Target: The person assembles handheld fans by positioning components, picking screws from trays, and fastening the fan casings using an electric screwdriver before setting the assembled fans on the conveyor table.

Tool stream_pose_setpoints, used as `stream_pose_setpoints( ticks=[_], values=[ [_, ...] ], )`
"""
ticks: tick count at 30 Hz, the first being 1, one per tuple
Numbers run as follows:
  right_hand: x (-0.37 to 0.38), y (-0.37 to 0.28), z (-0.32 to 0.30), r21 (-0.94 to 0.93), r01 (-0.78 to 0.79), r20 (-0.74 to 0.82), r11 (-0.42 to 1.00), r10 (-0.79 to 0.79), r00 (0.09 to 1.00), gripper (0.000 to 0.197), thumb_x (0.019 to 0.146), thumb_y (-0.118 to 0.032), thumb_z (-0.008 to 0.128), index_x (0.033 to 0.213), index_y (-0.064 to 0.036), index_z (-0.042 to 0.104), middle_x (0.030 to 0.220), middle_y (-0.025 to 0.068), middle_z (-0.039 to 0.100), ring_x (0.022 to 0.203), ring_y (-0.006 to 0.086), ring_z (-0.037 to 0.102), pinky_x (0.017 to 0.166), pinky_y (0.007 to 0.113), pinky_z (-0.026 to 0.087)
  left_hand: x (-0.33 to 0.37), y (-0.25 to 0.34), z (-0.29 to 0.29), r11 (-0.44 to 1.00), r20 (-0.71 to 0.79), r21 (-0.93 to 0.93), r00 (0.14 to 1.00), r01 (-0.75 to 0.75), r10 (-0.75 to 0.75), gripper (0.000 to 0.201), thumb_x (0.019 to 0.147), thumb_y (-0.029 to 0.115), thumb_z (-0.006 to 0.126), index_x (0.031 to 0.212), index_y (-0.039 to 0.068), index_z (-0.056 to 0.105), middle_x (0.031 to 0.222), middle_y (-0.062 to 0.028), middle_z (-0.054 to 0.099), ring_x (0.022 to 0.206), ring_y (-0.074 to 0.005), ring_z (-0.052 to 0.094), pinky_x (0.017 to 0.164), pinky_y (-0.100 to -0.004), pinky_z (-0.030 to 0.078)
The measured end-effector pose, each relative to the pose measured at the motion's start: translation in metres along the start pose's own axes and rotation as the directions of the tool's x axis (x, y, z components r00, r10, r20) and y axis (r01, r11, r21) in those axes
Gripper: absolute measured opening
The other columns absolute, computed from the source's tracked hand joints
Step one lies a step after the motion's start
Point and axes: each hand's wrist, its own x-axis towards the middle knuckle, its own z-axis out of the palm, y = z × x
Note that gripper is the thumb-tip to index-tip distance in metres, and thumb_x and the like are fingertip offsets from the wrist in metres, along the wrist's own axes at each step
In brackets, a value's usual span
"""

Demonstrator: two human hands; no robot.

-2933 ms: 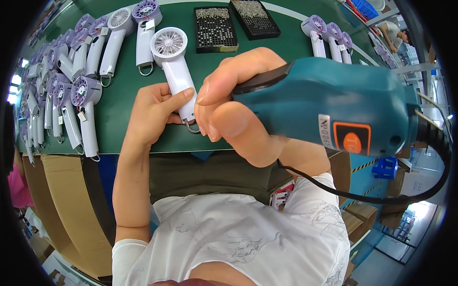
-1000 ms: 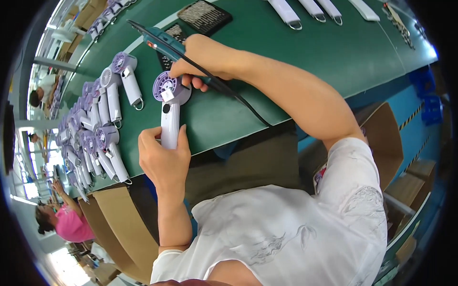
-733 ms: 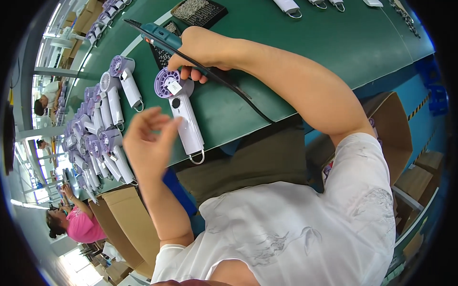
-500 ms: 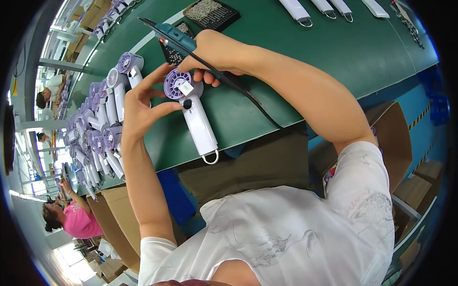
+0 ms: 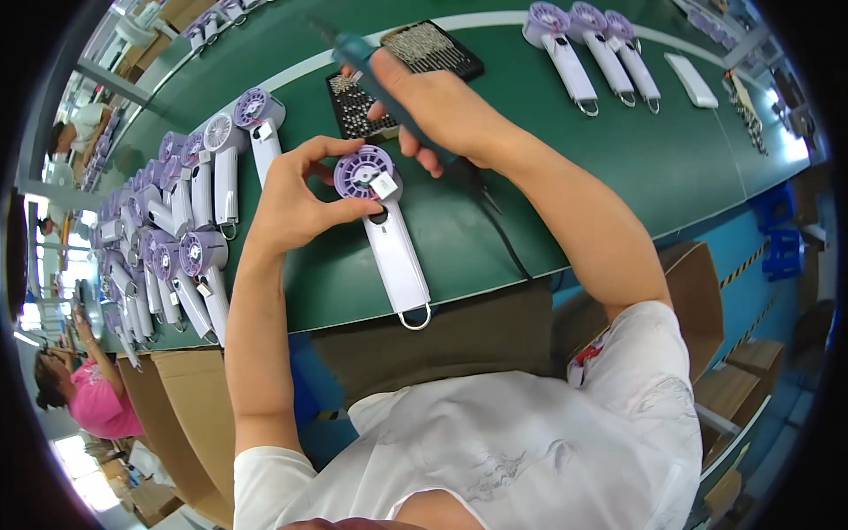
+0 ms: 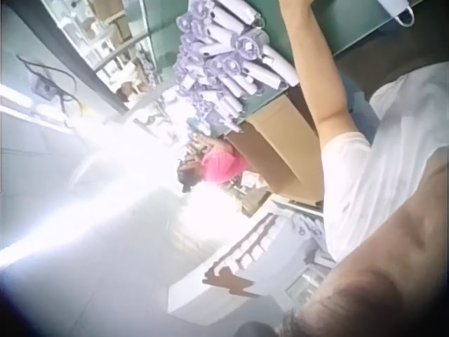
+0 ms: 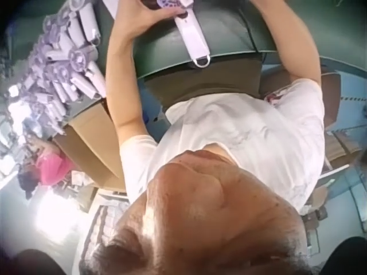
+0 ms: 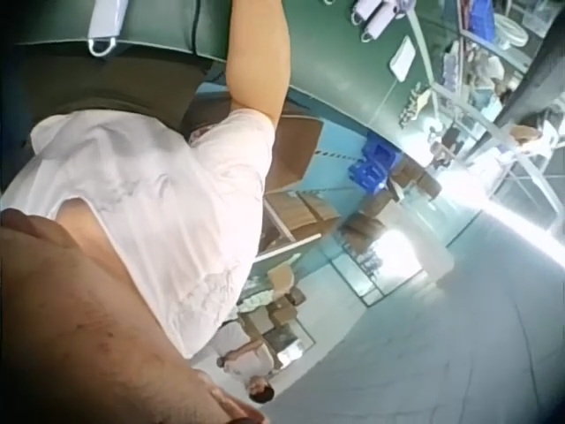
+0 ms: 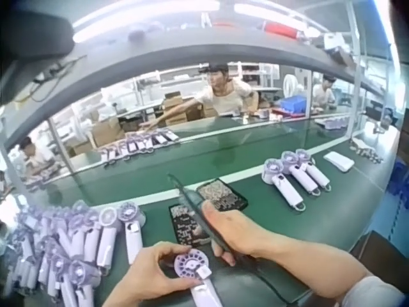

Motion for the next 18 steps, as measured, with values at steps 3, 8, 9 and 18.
stream_pose_setpoints(
  ticks=[3, 8, 9, 18],
  values=[
    [0.003, -0.011, -0.010, 0.103, 0.170, -0.099, 0.980, -0.159, 0.982, 0.079, 0.105, -0.068, 0.030, 0.114, 0.0008, 0.068, 0.058, 0.0042, 0.056, 0.039, 0.0117, 0.051, 0.038, 0.028, 0.043, -0.002, 0.000, 0.000, 1.000, 0.006, -0.020, 1.000, -0.022, 0.022, 0.068, 0.063, 0.028, 0.097, 0.120, 0.000, 0.072, 0.113, -0.0094, 0.075, 0.100, -0.0180, 0.068, 0.086, -0.0312, 0.053],
    [0.029, -0.032, -0.024, 0.595, 0.345, -0.001, 0.726, -0.428, 0.904, 0.078, 0.103, -0.070, 0.037, 0.128, 0.0011, 0.057, 0.062, 0.0064, 0.055, 0.043, 0.0177, 0.052, 0.044, 0.033, 0.047, -0.009, -0.010, 0.006, 0.996, -0.037, -0.085, 0.999, -0.035, 0.032, 0.071, 0.066, 0.023, 0.097, 0.126, 0.000, 0.068, 0.112, -0.0062, 0.073, 0.095, -0.0134, 0.063, 0.089, -0.0297, 0.051],
    [0.035, -0.037, -0.025, 0.552, 0.400, -0.024, 0.731, -0.466, 0.884, 0.101, 0.094, -0.086, 0.024, 0.138, 0.0008, 0.052, 0.062, 0.0062, 0.054, 0.043, 0.0169, 0.052, 0.045, 0.032, 0.048, -0.008, -0.011, 0.007, 0.997, -0.044, -0.057, 0.998, -0.048, 0.045, 0.071, 0.066, 0.023, 0.097, 0.127, 0.000, 0.068, 0.113, -0.0065, 0.073, 0.096, -0.0137, 0.064, 0.090, -0.0299, 0.051],
    [0.061, -0.041, -0.001, 0.531, 0.653, -0.237, 0.540, -0.645, 0.727, 0.063, 0.107, -0.057, 0.046, 0.119, 0.0039, 0.060, 0.062, 0.0057, 0.054, 0.045, 0.0176, 0.053, 0.045, 0.033, 0.047, -0.004, -0.018, 0.012, 0.979, -0.124, -0.091, 0.977, -0.183, 0.172, 0.061, 0.065, 0.020, 0.094, 0.119, 0.001, 0.071, 0.111, -0.0102, 0.070, 0.098, -0.0219, 0.067, 0.084, -0.0327, 0.055]
  ],
)
